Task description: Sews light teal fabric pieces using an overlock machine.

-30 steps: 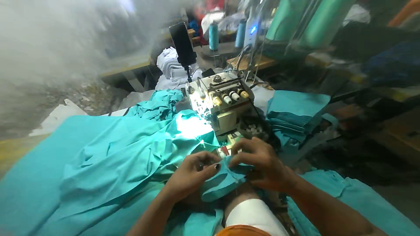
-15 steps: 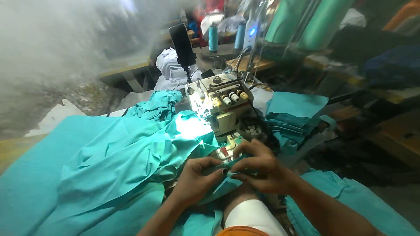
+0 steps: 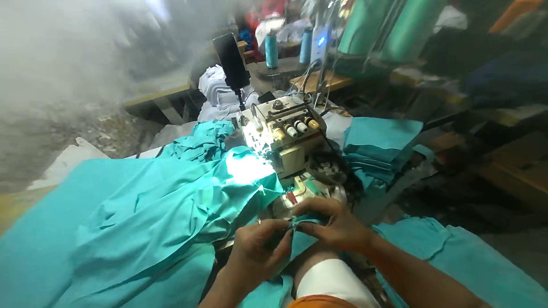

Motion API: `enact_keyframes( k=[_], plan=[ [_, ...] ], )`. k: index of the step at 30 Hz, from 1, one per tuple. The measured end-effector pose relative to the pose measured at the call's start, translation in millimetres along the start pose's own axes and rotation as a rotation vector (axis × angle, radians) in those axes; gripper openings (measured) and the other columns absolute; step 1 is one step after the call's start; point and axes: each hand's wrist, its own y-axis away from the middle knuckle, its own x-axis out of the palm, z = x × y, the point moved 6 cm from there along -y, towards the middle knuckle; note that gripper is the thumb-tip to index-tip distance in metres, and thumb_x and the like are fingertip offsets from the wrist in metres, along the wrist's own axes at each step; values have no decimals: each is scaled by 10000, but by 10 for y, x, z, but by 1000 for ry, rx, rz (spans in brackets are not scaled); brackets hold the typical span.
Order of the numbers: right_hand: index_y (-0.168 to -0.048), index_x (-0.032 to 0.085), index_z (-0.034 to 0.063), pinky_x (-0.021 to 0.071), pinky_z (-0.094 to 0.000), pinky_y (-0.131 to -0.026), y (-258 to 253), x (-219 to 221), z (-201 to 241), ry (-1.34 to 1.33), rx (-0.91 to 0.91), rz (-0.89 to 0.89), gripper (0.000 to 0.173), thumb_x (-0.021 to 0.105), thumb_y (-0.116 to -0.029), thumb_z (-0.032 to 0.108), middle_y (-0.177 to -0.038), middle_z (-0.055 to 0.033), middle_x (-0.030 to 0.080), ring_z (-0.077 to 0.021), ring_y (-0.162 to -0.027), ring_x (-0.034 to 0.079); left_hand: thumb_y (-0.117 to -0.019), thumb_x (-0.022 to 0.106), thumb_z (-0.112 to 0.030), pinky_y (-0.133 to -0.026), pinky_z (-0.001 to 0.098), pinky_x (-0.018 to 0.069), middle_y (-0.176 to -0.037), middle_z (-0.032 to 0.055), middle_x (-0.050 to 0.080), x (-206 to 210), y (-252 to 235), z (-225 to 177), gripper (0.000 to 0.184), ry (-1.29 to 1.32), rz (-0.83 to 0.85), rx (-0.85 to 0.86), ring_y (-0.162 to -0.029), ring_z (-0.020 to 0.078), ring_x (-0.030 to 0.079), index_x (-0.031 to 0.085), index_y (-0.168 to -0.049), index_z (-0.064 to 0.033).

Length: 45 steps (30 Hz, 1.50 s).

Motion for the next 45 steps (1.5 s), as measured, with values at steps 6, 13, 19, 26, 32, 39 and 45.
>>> enact_keyframes(
  k=[6,13,19,26,32,39,45],
  plan=[
    [-912,722,-20,529,-92,-718,-6,-41,-69,-201,181,-37,58,711,-861,5,-838,65,708,104,-758,618,-863,740,-321,-769,113,483,-934,73,607,-89,160,119,352,-149,109,30,-893,40,603,568,-1036,-67],
    [-935,743,-24,538,-96,-752,-24,11,-177,-206,190,-47,89,684,-890,24,-861,46,734,100,-795,642,-986,670,-203,-805,133,564,-978,-68,753,-174,264,413,91,152,-22,-98,-918,-53,686,711,-1020,-129],
    [-999,744,-78,512,-96,-841,-145,25,-292,-156,138,-39,179,612,-910,4,-963,-51,745,84,-902,640,-988,658,-177,-777,120,555,-968,-86,741,-481,-205,508,80,123,59,-15,-890,-74,669,682,-942,-116],
    [-1020,730,-71,519,-209,-734,-470,97,-702,0,499,-101,172,658,-957,72,-985,-139,641,-88,-808,608,-884,675,22,-765,366,551,-902,181,677,-443,-910,1214,177,-331,60,-238,-825,198,671,585,-1008,110],
    [-1028,717,-112,535,-289,-888,-563,106,-910,80,537,-68,181,634,-955,32,-1296,-267,603,-226,-1091,641,-919,652,-4,-810,393,554,-969,172,720,-318,-861,1442,166,-418,0,-396,-860,227,693,686,-1066,63],
    [-1000,727,-75,513,-221,-718,-477,1,-1107,17,572,-2,186,613,-982,71,-941,-133,716,-55,-749,615,-982,640,-96,-1004,580,468,-1096,268,714,-136,-883,1249,203,-777,352,-535,-1116,438,657,758,-1036,60],
    [-949,695,-79,553,-177,-629,-373,116,-950,-160,621,-36,158,611,-983,51,-797,-58,682,-3,-616,622,-1042,529,-108,-979,608,477,-1104,291,707,111,-840,1138,279,-924,374,-596,-1100,484,661,733,-1086,77]
  ],
)
